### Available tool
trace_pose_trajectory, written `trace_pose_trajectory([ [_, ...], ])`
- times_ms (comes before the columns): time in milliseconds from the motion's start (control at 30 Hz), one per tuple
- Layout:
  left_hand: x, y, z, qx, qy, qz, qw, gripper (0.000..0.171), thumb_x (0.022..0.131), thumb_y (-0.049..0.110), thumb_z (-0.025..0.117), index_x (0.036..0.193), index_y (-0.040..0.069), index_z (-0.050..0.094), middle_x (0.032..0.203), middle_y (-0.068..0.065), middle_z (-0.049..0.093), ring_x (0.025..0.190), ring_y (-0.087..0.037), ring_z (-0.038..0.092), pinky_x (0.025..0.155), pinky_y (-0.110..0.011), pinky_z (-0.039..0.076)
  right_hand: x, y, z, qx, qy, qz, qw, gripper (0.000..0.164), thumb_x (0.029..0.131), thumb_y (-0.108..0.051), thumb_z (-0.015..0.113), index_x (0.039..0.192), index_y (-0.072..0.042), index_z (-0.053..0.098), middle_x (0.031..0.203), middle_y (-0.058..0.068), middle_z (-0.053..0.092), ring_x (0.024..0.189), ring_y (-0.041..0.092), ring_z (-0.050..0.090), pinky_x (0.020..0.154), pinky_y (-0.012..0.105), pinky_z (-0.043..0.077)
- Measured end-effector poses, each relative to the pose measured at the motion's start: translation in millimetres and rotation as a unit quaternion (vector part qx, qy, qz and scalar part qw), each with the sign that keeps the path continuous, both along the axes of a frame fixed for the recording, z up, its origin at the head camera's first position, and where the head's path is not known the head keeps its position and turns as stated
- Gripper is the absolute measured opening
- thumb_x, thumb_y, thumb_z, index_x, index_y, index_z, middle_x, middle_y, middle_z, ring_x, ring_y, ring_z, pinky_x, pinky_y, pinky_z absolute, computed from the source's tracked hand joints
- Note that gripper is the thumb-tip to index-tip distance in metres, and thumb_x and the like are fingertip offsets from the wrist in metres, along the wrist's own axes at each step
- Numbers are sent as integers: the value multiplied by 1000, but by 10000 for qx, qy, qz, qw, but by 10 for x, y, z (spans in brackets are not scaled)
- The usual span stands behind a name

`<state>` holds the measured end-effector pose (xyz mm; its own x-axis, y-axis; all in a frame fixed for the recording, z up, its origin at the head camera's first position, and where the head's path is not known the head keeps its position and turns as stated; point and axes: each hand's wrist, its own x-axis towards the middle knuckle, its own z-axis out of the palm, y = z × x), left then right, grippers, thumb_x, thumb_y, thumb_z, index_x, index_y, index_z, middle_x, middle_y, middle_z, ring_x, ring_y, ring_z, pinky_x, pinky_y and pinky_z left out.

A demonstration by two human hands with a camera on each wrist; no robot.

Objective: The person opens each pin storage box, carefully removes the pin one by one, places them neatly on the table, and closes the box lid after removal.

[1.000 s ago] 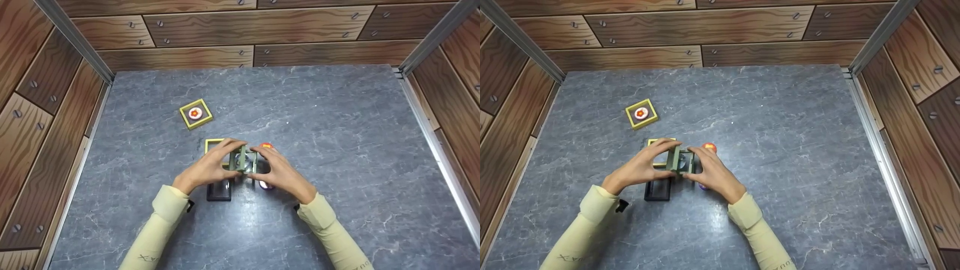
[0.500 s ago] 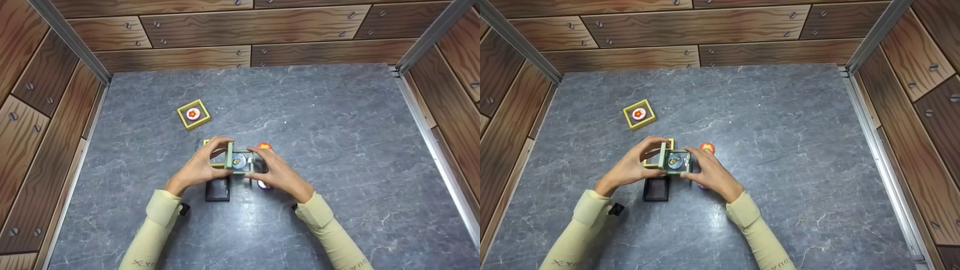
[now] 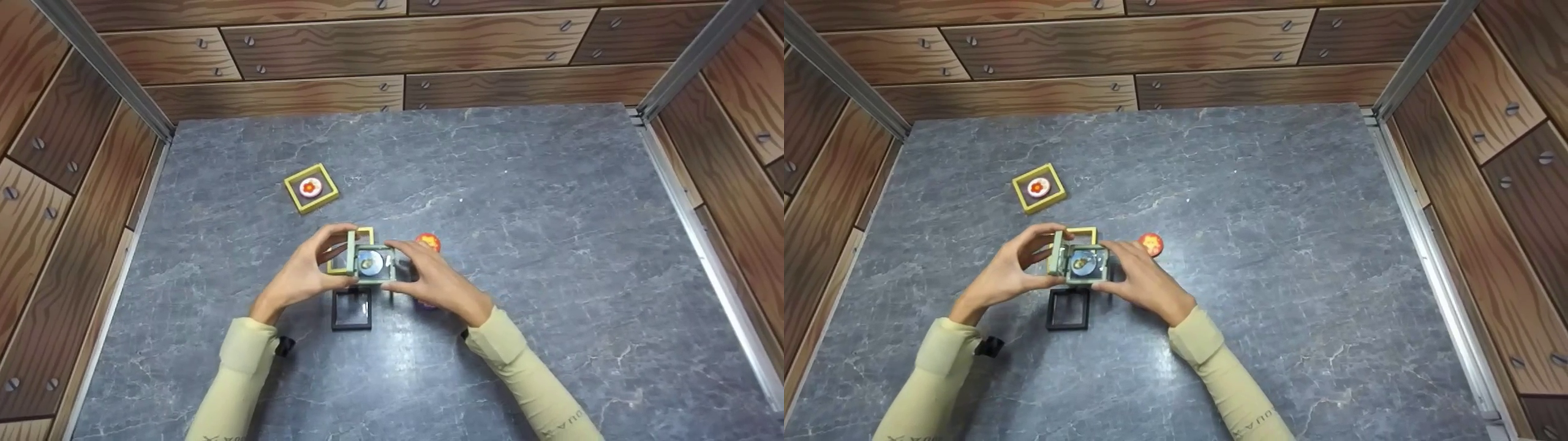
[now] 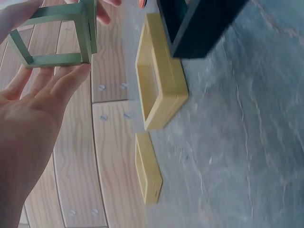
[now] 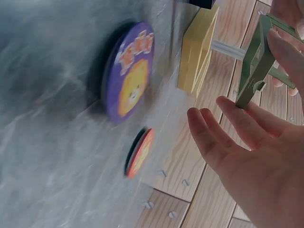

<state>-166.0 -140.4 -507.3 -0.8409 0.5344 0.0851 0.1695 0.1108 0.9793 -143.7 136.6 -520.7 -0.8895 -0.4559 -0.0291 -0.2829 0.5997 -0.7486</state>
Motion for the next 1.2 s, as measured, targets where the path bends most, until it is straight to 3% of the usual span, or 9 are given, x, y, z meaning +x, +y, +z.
trace_pose_trajectory([
  [267, -50, -123, 62, -300, 142, 53, 9994, 82, 81, -5, 86, 153, 12, 51, 154, -20, 53, 150, -37, 49, 124, -27, 44, -85, -171, 53, 81, 490, 35, 9988, 79, 87, -38, 87, 151, -4, 55, 144, 12, 55, 130, 29, 50, 113, 49, 52],
  [467, -41, -310, 63, -399, 203, 289, 9986, 88, 77, -8, 87, 154, 15, 52, 154, -15, 54, 150, -38, 49, 127, -41, 42, -179, -361, 79, 249, 764, 306, 9963, 80, 86, -37, 88, 149, 0, 56, 140, 12, 55, 123, 29, 48, 105, 47, 52],
  [700, -47, -522, 62, -513, 233, 499, 9972, 86, 80, -10, 82, 154, 24, 53, 154, -14, 54, 150, -32, 49, 128, -35, 41, -273, -607, 75, 673, 1148, 457, 9901, 81, 87, -41, 86, 151, -1, 56, 140, 11, 57, 121, 26, 48, 106, 43, 53],
  [833, -59, -646, 65, -591, 192, 661, 9959, 86, 80, -12, 81, 154, 23, 52, 155, -10, 54, 150, -29, 49, 127, -32, 41, -335, -767, 89, 836, 1266, 503, 9871, 80, 87, -40, 86, 150, -2, 56, 141, 12, 58, 123, 27, 49, 111, 44, 50],
  [1067, -69, -839, 59, -601, -105, 880, 9943, 87, 81, -14, 79, 158, 13, 47, 162, -15, 49, 153, -30, 46, 126, -32, 42, -386, -998, 126, 1232, 1394, 548, 9810, 80, 88, -44, 84, 151, -2, 56, 141, 11, 59, 119, 26, 50, 103, 42, 53],
  [1200, -81, -908, 48, -667, -186, 968, 9929, 86, 82, -13, 78, 158, 16, 48, 162, -10, 49, 153, -29, 46, 125, -31, 43, -411, -1111, 119, 1504, 1453, 513, 9765, 79, 88, -44, 84, 150, -3, 57, 139, 10, 60, 117, 26, 50, 100, 42, 53],
])
